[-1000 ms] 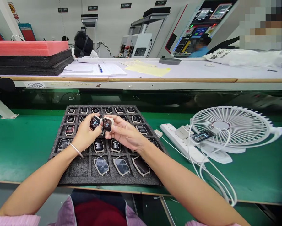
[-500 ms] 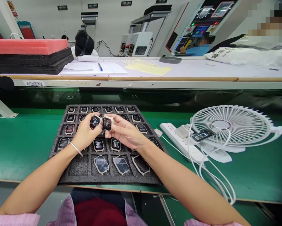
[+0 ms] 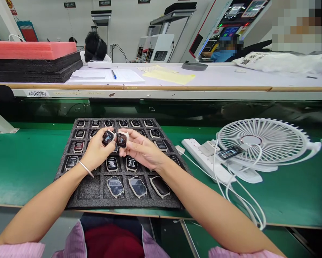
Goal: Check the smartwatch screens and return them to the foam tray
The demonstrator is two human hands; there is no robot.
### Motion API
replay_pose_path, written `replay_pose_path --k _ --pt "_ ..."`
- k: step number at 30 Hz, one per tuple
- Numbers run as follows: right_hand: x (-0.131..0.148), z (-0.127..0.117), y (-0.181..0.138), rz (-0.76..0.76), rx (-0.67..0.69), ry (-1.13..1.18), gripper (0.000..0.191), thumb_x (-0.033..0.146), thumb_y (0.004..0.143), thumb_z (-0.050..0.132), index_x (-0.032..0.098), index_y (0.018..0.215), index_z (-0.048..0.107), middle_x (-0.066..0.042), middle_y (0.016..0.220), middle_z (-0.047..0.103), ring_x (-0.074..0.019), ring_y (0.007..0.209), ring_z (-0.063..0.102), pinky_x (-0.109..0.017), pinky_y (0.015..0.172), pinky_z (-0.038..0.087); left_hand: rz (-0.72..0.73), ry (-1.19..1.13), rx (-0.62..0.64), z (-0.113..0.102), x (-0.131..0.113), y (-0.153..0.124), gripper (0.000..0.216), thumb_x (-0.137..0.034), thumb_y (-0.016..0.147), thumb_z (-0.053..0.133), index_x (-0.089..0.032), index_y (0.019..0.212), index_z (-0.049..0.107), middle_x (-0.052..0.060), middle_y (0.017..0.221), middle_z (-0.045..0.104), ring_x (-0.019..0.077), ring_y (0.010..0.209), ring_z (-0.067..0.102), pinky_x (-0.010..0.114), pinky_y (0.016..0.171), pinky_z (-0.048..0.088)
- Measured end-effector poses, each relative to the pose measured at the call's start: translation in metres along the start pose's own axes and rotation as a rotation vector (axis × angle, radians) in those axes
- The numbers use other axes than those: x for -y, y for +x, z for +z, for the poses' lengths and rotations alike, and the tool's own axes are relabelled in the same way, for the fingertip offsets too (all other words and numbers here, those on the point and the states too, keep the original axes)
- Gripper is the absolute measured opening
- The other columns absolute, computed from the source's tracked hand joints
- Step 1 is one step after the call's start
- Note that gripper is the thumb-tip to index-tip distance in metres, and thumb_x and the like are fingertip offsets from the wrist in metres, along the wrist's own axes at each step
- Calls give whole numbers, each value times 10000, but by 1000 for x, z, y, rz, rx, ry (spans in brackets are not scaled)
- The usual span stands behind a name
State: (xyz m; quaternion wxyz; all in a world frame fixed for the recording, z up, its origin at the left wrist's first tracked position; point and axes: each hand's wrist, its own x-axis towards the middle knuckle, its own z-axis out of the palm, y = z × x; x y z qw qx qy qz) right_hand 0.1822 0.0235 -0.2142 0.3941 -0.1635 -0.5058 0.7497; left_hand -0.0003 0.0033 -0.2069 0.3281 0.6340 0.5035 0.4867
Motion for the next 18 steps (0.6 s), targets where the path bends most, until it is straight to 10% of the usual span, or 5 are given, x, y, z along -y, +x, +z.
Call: replay_pose_path --k 18 --pt "0 0 1 -1 -9 16 441 308 784 812 234 1166 603 21 856 672 -126 710 683 -266 686 532 0 -42 5 1 6 1 496 -285 758 619 -135 1227 560 105 1169 674 205 1023 631 349 948 465"
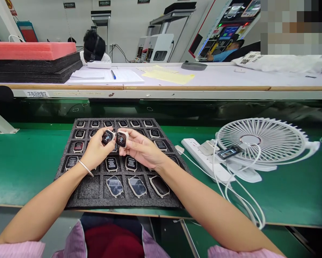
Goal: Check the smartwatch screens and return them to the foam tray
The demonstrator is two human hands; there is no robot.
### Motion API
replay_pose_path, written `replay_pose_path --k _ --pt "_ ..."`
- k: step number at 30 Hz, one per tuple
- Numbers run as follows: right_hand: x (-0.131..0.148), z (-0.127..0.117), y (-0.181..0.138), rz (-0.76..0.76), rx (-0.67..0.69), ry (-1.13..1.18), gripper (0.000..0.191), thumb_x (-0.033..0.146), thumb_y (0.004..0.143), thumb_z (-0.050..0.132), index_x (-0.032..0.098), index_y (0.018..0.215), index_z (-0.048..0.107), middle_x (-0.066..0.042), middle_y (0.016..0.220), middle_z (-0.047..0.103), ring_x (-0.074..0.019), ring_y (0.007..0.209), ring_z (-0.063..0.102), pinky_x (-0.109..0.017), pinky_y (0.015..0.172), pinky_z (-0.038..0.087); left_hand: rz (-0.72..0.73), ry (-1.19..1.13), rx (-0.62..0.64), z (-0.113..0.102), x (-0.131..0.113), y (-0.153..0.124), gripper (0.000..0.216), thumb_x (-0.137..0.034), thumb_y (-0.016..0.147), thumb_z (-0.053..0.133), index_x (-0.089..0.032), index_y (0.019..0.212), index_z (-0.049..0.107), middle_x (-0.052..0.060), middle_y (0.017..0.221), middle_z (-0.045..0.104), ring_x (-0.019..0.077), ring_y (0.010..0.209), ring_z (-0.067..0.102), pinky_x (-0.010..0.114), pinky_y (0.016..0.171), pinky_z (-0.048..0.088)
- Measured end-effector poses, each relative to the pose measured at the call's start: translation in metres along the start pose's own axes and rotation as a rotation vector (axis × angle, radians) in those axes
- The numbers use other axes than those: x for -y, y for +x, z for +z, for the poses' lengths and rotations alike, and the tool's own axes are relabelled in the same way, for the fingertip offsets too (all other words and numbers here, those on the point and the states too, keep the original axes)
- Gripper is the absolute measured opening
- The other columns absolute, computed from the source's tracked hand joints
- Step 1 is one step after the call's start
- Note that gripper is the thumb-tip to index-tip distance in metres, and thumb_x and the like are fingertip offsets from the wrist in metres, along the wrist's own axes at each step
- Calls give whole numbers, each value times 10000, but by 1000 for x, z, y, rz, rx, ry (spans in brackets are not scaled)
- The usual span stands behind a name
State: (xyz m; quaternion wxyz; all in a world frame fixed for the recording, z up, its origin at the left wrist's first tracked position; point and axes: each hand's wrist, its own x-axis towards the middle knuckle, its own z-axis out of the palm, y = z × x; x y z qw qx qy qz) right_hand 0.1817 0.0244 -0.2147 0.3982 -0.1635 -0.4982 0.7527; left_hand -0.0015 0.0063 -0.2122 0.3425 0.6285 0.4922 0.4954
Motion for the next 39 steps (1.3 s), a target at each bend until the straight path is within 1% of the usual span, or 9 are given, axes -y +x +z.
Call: replay_pose_path --k 6,9,11,13,16,21,26,33,39 --pt "-1 0 0 9 -10 -26 460 302 773 815 236 1171 594 25 850 658 -127 697 672 -272 672 526 -9 -4 9 0 -2 0 454 -262 747 629 -142 1183 584 84 1108 687 193 976 630 330 905 472" --pt "0 2 1 7 -30 -12 461 300 757 825 237 1161 613 21 879 674 -126 685 672 -271 667 526 -54 -71 -25 0 -5 0 421 -229 728 657 -142 1137 604 69 1083 682 165 933 623 295 866 474" --pt "1 2 1 15 -67 20 455 296 754 821 237 1158 620 6 919 697 -132 688 674 -278 671 530 -149 -183 -36 0 -8 0 445 -237 718 697 -145 1141 596 47 1030 671 115 772 605 251 725 480" --pt "3 2 3 38 -113 56 429 281 775 786 229 1164 613 -14 933 717 -146 694 679 -286 666 528 -268 -325 -26 -1 -12 0 507 -259 709 738 -154 1175 570 9 916 649 62 575 522 216 549 423" --pt "5 -3 5 77 -179 85 345 249 822 692 211 1151 594 -53 937 740 -166 690 678 -303 648 519 -393 -518 -4 -2 -16 1 521 -286 734 740 -160 1202 547 -30 762 606 47 459 475 198 452 376" --pt "5 -9 8 87 -219 105 243 249 823 660 207 1055 605 -57 949 742 -145 619 643 -293 607 495 -389 -604 42 -6 -19 1 332 -319 815 640 -167 1108 601 -5 736 626 89 453 563 211 439 432" --pt "7 -7 6 88 -219 57 303 280 829 660 211 1113 581 -56 931 740 -157 632 674 -293 618 500 -376 -603 75 -7 -17 -1 226 -308 846 595 -173 1028 587 -3 749 632 107 491 615 224 486 486" --pt "7 -5 4 61 -249 -25 318 237 771 704 218 1065 584 -36 908 740 -148 618 680 -291 624 499 -365 -611 80 -6 -19 -1 419 -296 840 606 -164 1234 548 29 843 674 136 547 671 277 554 554" --pt "6 -4 3 22 -245 -67 390 202 714 750 221 1072 595 -12 884 737 -132 610 668 -287 627 508 -301 -541 114 -6 -16 -4 439 -201 726 668 -179 1149 555 2 870 675 121 559 681 278 597 572"
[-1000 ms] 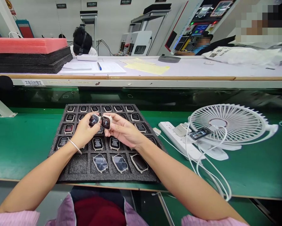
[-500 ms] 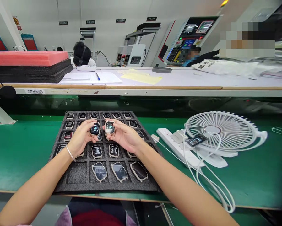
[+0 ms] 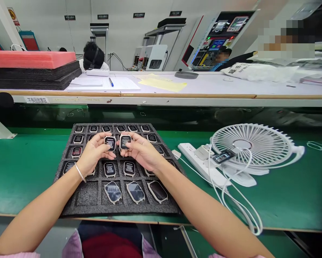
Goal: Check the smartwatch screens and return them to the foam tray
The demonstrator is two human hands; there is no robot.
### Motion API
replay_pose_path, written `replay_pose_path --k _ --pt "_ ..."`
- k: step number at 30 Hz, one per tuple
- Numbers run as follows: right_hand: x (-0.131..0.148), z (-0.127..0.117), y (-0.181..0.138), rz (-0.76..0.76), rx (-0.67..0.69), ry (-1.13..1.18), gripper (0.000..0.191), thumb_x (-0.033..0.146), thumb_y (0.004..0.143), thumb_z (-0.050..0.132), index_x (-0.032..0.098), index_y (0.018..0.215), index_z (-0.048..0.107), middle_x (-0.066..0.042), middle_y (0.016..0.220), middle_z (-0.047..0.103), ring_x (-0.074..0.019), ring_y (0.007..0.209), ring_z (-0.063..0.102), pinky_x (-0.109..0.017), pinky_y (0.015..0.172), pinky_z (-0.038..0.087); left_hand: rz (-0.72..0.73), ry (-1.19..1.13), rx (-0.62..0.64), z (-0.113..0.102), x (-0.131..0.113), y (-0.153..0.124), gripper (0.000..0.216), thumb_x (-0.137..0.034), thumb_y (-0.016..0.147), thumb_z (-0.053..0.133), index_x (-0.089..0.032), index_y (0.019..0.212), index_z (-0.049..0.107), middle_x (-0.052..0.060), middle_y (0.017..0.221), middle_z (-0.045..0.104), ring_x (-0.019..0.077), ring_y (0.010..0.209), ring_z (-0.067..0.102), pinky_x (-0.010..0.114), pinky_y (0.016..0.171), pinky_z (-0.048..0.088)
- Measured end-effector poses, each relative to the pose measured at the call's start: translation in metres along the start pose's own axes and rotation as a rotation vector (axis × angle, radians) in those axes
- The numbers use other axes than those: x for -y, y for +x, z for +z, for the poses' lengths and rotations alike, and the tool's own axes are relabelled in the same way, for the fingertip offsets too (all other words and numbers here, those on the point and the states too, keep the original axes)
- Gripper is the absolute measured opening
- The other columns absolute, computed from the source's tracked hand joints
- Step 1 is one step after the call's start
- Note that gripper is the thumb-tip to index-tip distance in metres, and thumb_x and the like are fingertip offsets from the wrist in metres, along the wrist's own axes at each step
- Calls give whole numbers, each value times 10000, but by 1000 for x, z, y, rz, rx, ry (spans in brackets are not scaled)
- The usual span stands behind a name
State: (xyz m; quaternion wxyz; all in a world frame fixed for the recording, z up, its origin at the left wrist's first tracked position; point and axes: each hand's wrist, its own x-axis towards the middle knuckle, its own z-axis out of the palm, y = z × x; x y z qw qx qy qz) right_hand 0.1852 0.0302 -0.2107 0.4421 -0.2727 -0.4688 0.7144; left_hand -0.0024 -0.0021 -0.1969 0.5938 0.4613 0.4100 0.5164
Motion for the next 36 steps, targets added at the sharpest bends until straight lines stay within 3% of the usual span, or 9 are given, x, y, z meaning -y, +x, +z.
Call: replay_pose_path --k 14,26,36 --pt "-5 -2 1 -44 16 -52 376 257 735 781 217 1066 607 -5 875 724 -119 599 662 -280 621 529 6 37 10 1 0 -1 403 -171 679 643 -176 1068 540 10 893 707 111 536 678 266 574 575" --pt "-6 -1 0 -42 28 -66 356 189 742 727 219 1071 596 -3 878 704 -121 614 652 -288 632 518 19 56 -1 1 2 0 358 -209 708 675 -181 1045 556 0 887 682 106 528 673 255 550 569" --pt "-4 -2 -1 -31 22 -84 483 113 664 773 233 1087 572 33 854 665 -89 600 612 -245 608 492 24 43 21 2 2 0 437 -110 628 646 -186 1048 554 -1 930 690 109 554 690 259 585 587"
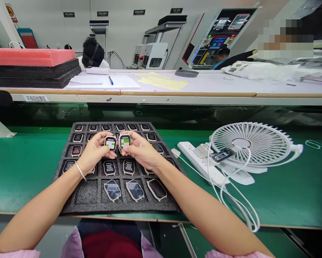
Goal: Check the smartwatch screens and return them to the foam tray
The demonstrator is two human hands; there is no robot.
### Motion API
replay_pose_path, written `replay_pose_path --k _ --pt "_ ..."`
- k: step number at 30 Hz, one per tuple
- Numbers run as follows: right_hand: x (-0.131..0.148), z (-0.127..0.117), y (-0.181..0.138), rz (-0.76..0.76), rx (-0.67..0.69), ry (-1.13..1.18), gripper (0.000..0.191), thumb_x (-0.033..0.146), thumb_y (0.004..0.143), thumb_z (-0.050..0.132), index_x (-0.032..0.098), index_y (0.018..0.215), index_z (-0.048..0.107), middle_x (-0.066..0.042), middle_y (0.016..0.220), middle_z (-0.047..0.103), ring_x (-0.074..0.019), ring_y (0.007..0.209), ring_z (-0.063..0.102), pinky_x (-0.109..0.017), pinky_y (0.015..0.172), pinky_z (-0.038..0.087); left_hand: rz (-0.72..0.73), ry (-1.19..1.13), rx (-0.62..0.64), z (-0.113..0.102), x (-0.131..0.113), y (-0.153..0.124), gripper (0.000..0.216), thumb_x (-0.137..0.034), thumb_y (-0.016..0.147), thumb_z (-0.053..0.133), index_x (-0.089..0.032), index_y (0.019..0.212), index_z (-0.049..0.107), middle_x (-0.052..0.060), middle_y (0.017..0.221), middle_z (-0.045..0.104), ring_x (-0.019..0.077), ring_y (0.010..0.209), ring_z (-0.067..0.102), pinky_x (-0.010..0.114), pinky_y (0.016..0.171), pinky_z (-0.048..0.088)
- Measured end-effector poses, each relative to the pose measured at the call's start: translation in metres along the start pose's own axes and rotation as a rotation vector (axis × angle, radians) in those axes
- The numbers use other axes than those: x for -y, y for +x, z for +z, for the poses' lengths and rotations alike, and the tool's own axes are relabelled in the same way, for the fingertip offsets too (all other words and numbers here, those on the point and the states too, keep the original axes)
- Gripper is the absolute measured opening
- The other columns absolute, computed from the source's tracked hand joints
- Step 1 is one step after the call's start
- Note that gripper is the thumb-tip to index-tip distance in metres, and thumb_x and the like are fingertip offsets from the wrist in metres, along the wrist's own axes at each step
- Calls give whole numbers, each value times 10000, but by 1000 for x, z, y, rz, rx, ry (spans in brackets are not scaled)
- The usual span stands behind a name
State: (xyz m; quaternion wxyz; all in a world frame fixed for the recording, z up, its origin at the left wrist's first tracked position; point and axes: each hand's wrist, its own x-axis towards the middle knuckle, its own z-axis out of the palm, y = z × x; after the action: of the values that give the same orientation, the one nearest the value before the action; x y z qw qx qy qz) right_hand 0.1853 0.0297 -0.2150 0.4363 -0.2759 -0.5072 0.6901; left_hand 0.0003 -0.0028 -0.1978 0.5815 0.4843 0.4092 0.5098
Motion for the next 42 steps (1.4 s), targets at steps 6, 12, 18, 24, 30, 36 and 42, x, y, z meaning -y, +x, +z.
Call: replay_pose_path --k 6,12,18,24,30,36,42 --pt "-1 2 3 22 -23 62 322 389 772 758 208 989 605 7 765 665 -102 559 561 -240 524 459 -35 -20 11 -1 1 0 270 -332 802 616 -174 1013 564 27 839 697 143 531 687 287 536 583" --pt "-2 1 2 1 -16 66 345 299 713 807 210 994 626 -3 793 688 -103 586 558 -228 531 454 -42 -51 22 -1 -1 1 278 -287 749 622 -171 998 582 23 841 695 155 538 694 294 538 586" --pt "-4 0 2 -6 -6 59 344 288 716 807 209 991 615 6 784 683 -95 575 564 -224 535 447 -39 -46 11 -1 -1 0 315 -256 703 638 -172 1003 591 4 843 675 158 538 700 296 546 589" --pt "-4 -1 2 -21 11 47 339 222 720 780 210 1014 611 9 807 680 -93 585 566 -231 543 456 -32 -37 5 0 -1 -1 329 -253 687 650 -172 1000 590 -3 841 663 157 530 699 294 545 588" --pt "-2 1 1 -18 38 51 374 167 693 748 213 1037 610 16 843 685 -92 581 596 -249 586 481 -16 -36 1 -1 1 -1 330 -265 715 660 -176 1023 584 -6 830 666 150 533 696 285 542 584" --pt "-1 1 1 9 34 61 369 228 720 758 220 1056 606 20 812 678 -109 579 620 -275 619 485 -15 -51 2 -2 0 -2 346 -259 703 663 -176 1028 581 -11 832 667 143 541 692 277 554 578" --pt "-2 1 2 13 22 34 383 324 752 781 214 1071 601 7 818 688 -112 574 620 -278 623 472 -3 13 -26 0 1 -3 369 -293 722 715 -175 1041 572 -9 842 662 115 540 675 250 551 562"
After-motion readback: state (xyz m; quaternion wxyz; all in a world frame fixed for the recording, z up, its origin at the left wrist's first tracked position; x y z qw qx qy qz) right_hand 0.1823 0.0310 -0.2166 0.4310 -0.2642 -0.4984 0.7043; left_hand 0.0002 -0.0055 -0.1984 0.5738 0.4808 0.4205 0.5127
